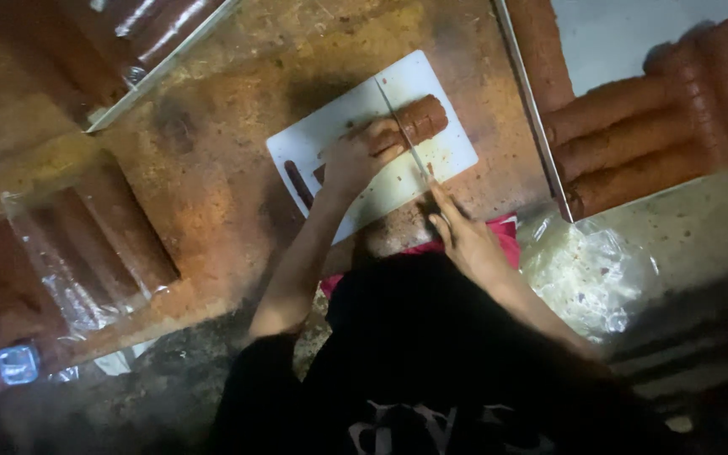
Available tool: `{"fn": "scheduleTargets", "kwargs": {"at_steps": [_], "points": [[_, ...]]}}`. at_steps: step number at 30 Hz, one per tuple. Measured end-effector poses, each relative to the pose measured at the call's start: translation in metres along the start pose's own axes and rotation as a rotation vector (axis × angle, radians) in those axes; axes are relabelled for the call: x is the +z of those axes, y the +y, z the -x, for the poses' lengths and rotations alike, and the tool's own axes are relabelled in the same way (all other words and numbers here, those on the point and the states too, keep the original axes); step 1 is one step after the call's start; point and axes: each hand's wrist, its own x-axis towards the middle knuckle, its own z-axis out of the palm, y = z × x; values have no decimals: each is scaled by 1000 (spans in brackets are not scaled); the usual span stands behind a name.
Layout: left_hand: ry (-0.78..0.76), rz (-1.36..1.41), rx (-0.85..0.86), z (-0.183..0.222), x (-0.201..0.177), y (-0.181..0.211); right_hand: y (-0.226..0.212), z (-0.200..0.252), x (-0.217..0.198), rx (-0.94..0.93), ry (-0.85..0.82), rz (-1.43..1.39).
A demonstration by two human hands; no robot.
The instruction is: Slicing a long brown food roll on a cutting board and placing the pieces into a metal tray.
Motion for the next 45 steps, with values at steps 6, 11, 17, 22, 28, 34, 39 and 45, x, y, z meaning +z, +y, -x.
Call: {"fn": "scheduleTargets", "kwargs": {"at_steps": [6,11,17,22,28,34,39,45], "points": [[-5,-84,42,-7,0,-9,-25,-90,5,-168,23,-108],[-32,-7,-32,-4,4,13,-24,-45,0,-129,41,-49],[-2,47,-10,4,-15,13,23,40,12,95,-200,-65],[-54,-2,44,19,-36,12,16,71,-17,80,-171,-37],[-12,-212,75,24,-19,-8,-5,70,-34,127,-182,-3],[81,-161,113,18,-11,-18,-13,58,-24,136,-189,18],[66,-112,221,11,-25,-10,-40,26,-25,70,-174,-54],[-19,21,80,2,-24,-18,-56,-59,-2,-119,-91,-60]]}}
